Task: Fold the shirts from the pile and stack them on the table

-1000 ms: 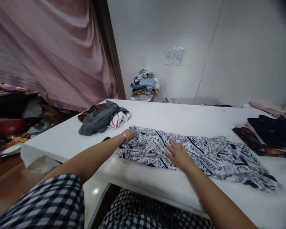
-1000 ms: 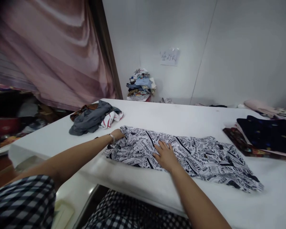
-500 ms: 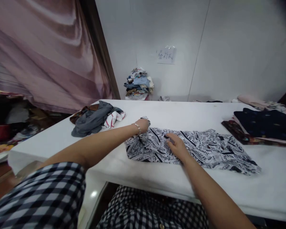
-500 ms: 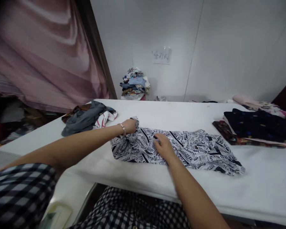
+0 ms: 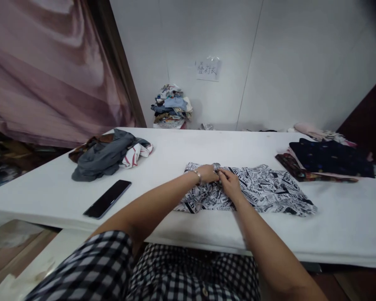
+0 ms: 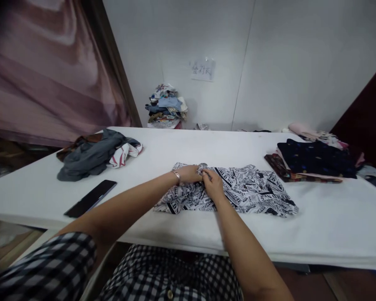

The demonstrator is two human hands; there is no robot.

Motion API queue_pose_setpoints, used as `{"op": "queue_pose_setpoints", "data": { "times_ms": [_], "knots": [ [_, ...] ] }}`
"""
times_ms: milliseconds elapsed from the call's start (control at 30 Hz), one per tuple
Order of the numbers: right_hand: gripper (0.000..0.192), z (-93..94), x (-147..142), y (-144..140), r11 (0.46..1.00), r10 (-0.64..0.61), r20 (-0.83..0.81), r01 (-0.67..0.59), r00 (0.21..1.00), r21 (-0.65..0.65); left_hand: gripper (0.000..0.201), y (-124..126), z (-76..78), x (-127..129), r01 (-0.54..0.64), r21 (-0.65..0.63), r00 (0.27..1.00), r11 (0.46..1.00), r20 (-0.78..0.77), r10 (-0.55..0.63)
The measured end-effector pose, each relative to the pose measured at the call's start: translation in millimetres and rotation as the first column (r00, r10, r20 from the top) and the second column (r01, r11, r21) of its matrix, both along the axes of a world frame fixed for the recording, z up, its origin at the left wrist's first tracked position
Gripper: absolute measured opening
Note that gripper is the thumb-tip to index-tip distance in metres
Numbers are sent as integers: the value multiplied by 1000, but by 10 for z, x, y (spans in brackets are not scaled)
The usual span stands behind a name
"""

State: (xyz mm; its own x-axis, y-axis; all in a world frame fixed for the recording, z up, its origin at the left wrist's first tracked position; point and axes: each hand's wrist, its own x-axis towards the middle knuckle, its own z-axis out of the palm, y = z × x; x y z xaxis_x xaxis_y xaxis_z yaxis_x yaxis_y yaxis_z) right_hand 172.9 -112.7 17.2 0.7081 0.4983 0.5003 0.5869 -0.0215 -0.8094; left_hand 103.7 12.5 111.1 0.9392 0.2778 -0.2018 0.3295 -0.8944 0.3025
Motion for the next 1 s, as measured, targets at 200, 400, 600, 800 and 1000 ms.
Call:
{"op": "queue_pose_setpoints", "data": {
  "times_ms": [200, 400, 600, 800, 1000],
  "knots": [
    [30, 115, -78, -48, 998, 16, 6, -16, 1000, 55, 54, 741, 165, -449, -255, 14, 966, 967, 35, 254],
    [30, 96, -142, -28, 983, 173, 178, -159, 969, -91, 65, 888, -301, -747, -397, -60, 911, 916, -148, 385],
    [48, 187, -350, -19, 956, 275, 436, -195, 857, -221, 65, 780, -510, -595, -351, -90, 936, 932, -48, 348],
    [42, 208, -513, 50, 810, 526, 415, -289, 742, -510, 50, 900, -566, -620, -374, -189, 927, 908, -59, 370],
    [32, 273, -327, -123, 963, 120, 384, -14, 915, -268, 51, 985, -615, -638, -379, -259, 924, 889, -48, 380]
  ]
}}
